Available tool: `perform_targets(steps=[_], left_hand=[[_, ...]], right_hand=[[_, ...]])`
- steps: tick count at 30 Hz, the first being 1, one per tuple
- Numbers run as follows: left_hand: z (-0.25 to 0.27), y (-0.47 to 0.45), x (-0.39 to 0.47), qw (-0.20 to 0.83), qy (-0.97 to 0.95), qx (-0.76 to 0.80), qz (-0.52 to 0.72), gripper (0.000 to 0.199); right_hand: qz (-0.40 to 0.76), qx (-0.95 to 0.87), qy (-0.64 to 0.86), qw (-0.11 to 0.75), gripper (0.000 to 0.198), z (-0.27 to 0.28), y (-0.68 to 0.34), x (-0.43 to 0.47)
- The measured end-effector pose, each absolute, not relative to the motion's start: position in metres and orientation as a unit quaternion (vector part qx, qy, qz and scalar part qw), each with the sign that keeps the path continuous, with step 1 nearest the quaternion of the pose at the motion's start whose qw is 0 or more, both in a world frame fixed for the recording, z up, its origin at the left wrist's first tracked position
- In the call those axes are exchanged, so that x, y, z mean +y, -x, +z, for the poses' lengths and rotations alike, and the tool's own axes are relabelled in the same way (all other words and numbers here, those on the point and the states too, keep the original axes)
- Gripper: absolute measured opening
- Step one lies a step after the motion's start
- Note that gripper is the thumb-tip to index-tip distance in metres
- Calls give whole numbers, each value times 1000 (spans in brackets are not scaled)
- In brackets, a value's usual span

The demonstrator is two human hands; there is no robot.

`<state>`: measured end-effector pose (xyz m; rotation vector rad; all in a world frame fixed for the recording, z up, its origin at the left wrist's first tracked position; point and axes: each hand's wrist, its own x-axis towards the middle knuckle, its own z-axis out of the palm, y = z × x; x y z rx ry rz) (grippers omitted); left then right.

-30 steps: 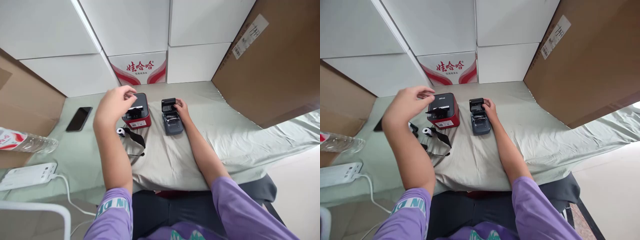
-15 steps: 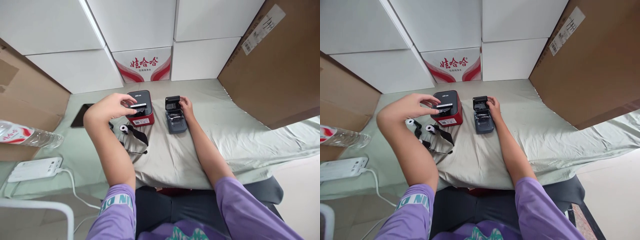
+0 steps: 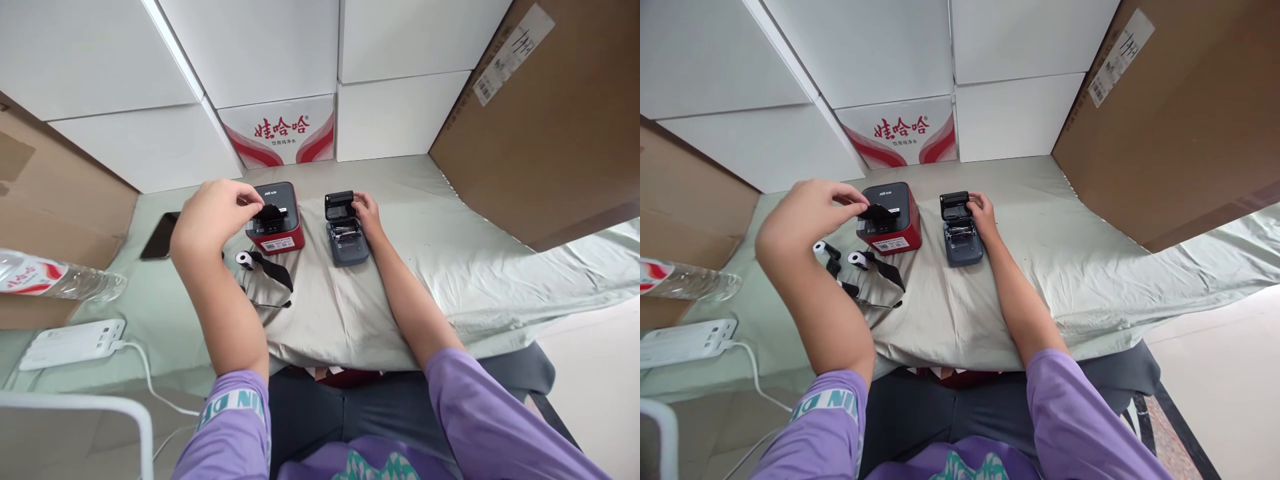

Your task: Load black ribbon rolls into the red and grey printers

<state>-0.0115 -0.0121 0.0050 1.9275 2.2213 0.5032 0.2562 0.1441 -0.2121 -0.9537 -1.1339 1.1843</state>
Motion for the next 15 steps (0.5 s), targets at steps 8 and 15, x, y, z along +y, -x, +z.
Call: perform_targets(steps=[8, 15], left_hand=[[3, -33, -27, 129, -724, 640, 223, 24], [-62, -63, -31, 143, -737, 633, 188, 29]], right_hand=[[503, -505, 398, 578, 47, -218, -257, 148], [500, -504, 388, 587, 45, -221, -255, 152]])
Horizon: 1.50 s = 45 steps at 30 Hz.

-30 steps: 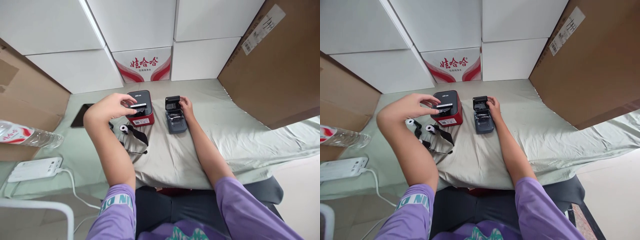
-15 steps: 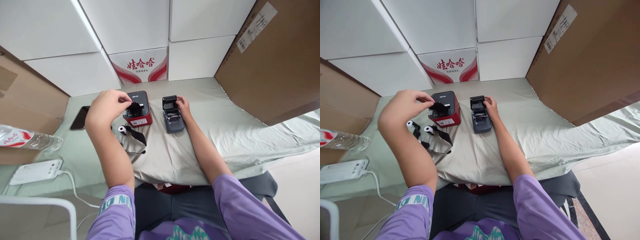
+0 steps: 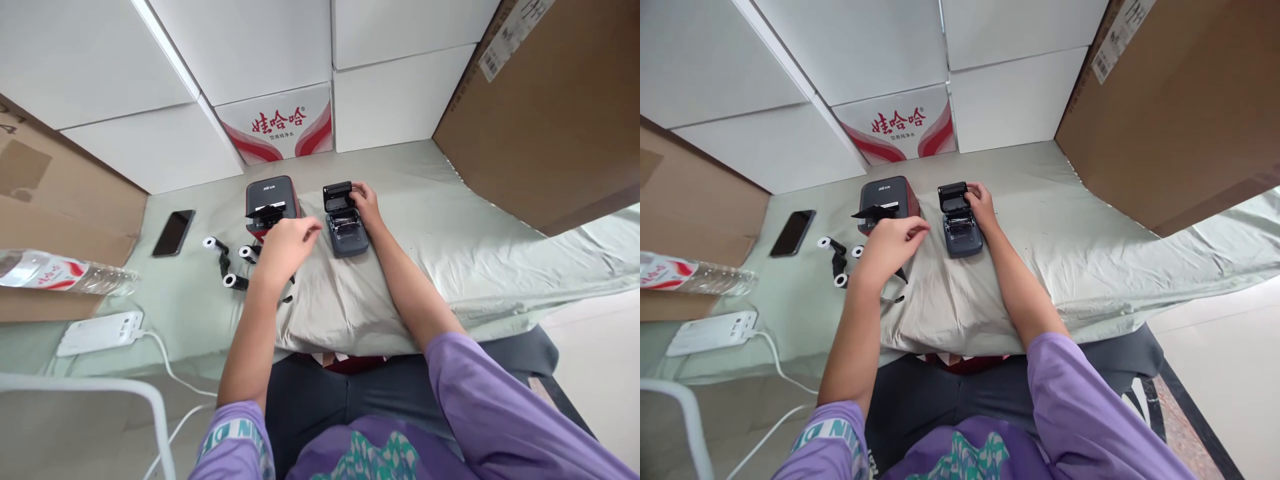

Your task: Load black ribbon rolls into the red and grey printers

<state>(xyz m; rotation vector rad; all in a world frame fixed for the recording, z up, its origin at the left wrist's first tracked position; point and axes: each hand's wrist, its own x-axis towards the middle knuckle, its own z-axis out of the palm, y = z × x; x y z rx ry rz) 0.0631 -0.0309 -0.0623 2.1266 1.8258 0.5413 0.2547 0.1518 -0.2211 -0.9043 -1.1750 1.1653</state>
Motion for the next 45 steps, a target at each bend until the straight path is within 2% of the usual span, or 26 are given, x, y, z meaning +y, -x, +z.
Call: perform_targets(steps=[4, 8, 13, 16, 18, 22, 29, 32, 35, 39, 45], left_hand=[[-90, -92, 23, 160, -778, 591, 142, 33], [-93, -123, 71, 109, -816, 568, 8, 28], [-88, -146, 78, 35, -825, 555, -102, 31], [-90, -150, 74, 36, -818, 561, -126, 39], [-89, -151, 74, 44, -811, 568, -134, 38], [-71, -143, 73, 57, -812, 575, -82, 28], [-7, -65, 22, 101, -789, 545, 266, 35], [14, -7, -12, 98, -716, 601, 341, 45], [18, 60, -35, 56, -619, 703, 345, 48], [-13, 149, -49, -10, -554, 796, 244, 40], [-104, 200, -64, 98, -522, 841, 100, 32]], right_hand=[[492, -510, 389, 589, 44, -223, -256, 152], [493, -505, 396, 588, 45, -227, -257, 156], [484, -527, 393, 578, 45, -228, -257, 158], [479, -537, 387, 577, 44, -227, -256, 155], [474, -538, 385, 581, 43, -225, -255, 152], [452, -536, 403, 588, 43, -222, -255, 151], [462, -520, 431, 574, 45, -228, -252, 155], [471, -515, 426, 576, 43, -231, -252, 157], [469, -518, 424, 576, 41, -233, -253, 160], [456, -532, 420, 577, 41, -235, -253, 164], [445, -538, 422, 578, 39, -233, -253, 163]])
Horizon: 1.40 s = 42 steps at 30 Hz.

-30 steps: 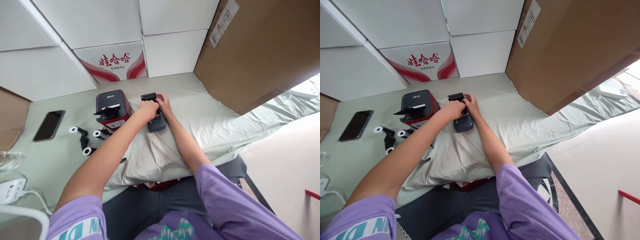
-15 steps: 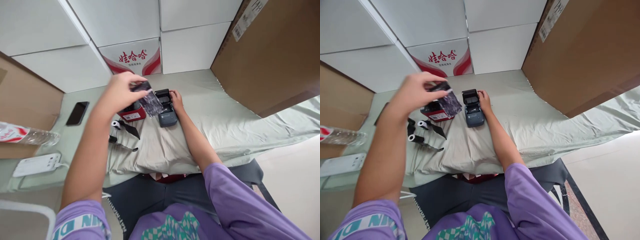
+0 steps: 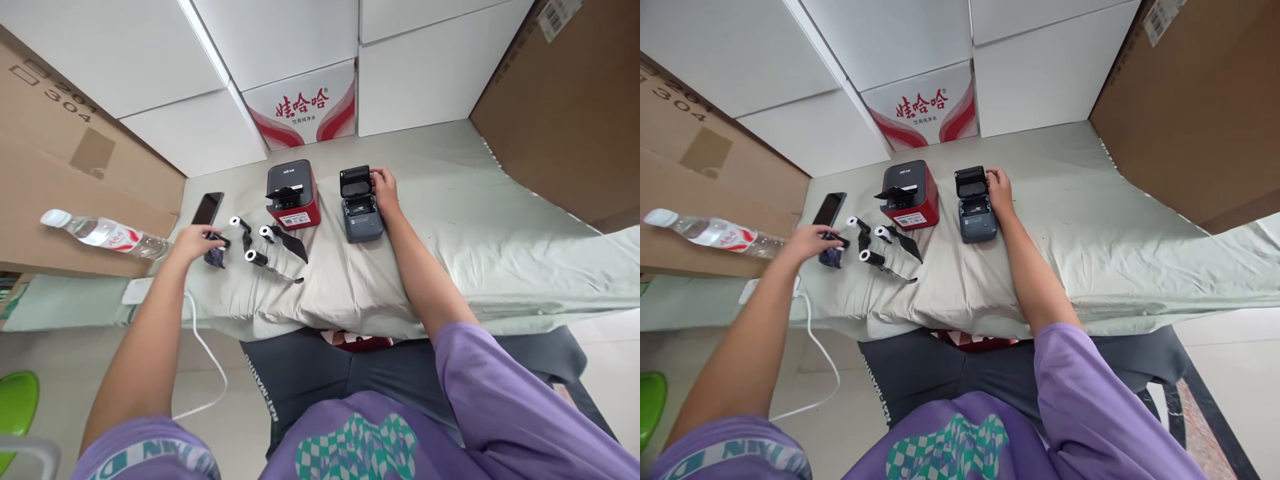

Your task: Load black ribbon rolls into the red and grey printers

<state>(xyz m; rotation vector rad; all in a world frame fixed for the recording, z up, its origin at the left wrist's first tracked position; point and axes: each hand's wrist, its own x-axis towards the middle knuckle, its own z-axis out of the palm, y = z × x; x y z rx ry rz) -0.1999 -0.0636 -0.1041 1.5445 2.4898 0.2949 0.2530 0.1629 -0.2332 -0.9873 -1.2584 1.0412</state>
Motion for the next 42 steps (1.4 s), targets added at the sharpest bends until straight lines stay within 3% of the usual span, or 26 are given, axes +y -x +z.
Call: perform_targets(steps=[2, 4, 7, 10, 13, 16, 23, 28, 31, 36, 42], left_hand=[[-120, 197, -66, 108, -539, 833, 65, 35], [-120, 192, -67, 95, -549, 830, 14, 50], [-97, 177, -65, 0, -568, 823, 4, 72], [-74, 144, -60, -30, -596, 800, 57, 61], [-72, 99, -53, 111, -624, 773, -23, 62], [-86, 70, -47, 69, -632, 768, -84, 47], [-102, 92, -54, 75, -747, 646, 137, 45], [-94, 94, -64, 99, -691, 682, 218, 42], [-90, 78, -64, 175, -646, 658, 343, 44], [-82, 27, -60, 392, -591, 447, 545, 53], [-78, -18, -42, 472, -530, 441, 549, 54]], right_hand=[[450, -536, 426, 574, 39, -232, -253, 162], [455, -532, 427, 572, 39, -230, -254, 160], [456, -530, 429, 572, 39, -229, -254, 160], [452, -534, 431, 570, 41, -230, -255, 161], [452, -535, 431, 568, 44, -232, -255, 164], [455, -530, 432, 570, 47, -233, -254, 164], [470, -504, 424, 587, 44, -229, -251, 161], [476, -497, 429, 585, 38, -225, -251, 159], [474, -495, 433, 585, 34, -223, -251, 157], [476, -488, 431, 591, 28, -221, -250, 154], [486, -475, 438, 589, 25, -220, -250, 155]])
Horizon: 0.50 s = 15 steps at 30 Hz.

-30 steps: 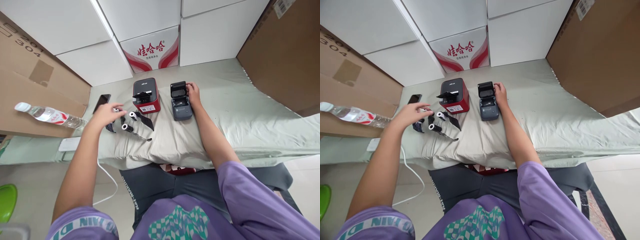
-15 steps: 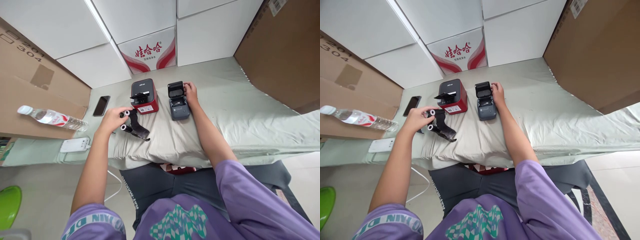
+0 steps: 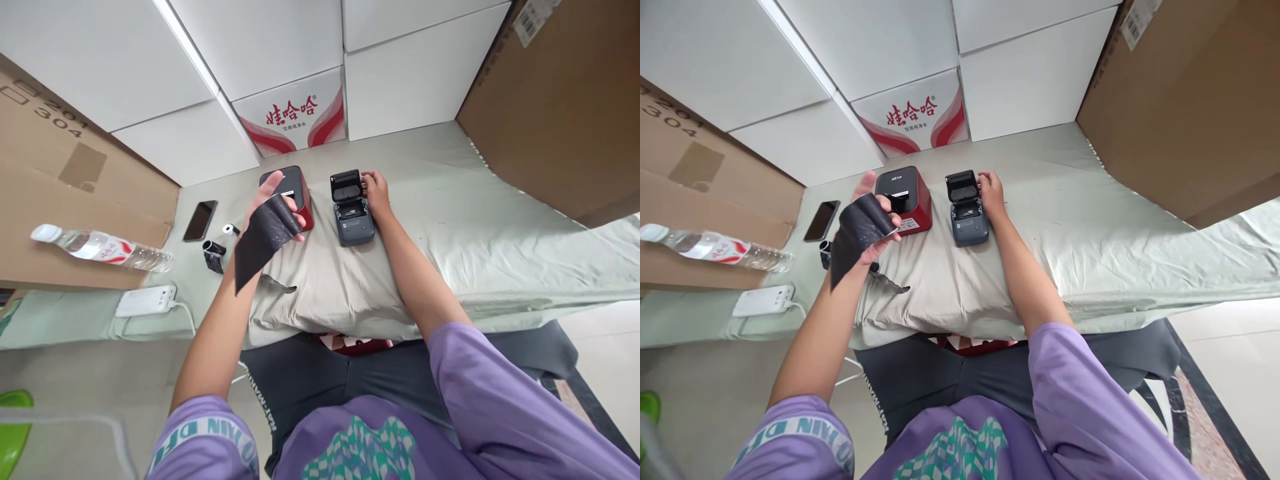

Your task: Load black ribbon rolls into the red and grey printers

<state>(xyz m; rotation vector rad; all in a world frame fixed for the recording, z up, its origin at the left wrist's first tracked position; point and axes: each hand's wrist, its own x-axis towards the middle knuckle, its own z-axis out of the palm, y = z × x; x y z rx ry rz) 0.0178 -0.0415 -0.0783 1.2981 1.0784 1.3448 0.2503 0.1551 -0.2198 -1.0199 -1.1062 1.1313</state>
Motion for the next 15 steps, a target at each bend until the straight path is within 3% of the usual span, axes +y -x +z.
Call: perform_targets(steps=[5, 10, 15], left_hand=[[-84, -39, -13, 498, -509, 420, 562, 37], [-93, -59, 3, 408, -553, 402, 605, 38], [-115, -77, 24, 339, -680, 443, 476, 35]], right_hand=[[491, -473, 438, 585, 25, -219, -251, 155], [497, -471, 431, 587, 28, -219, -250, 155], [503, -464, 432, 587, 32, -219, -248, 156]])
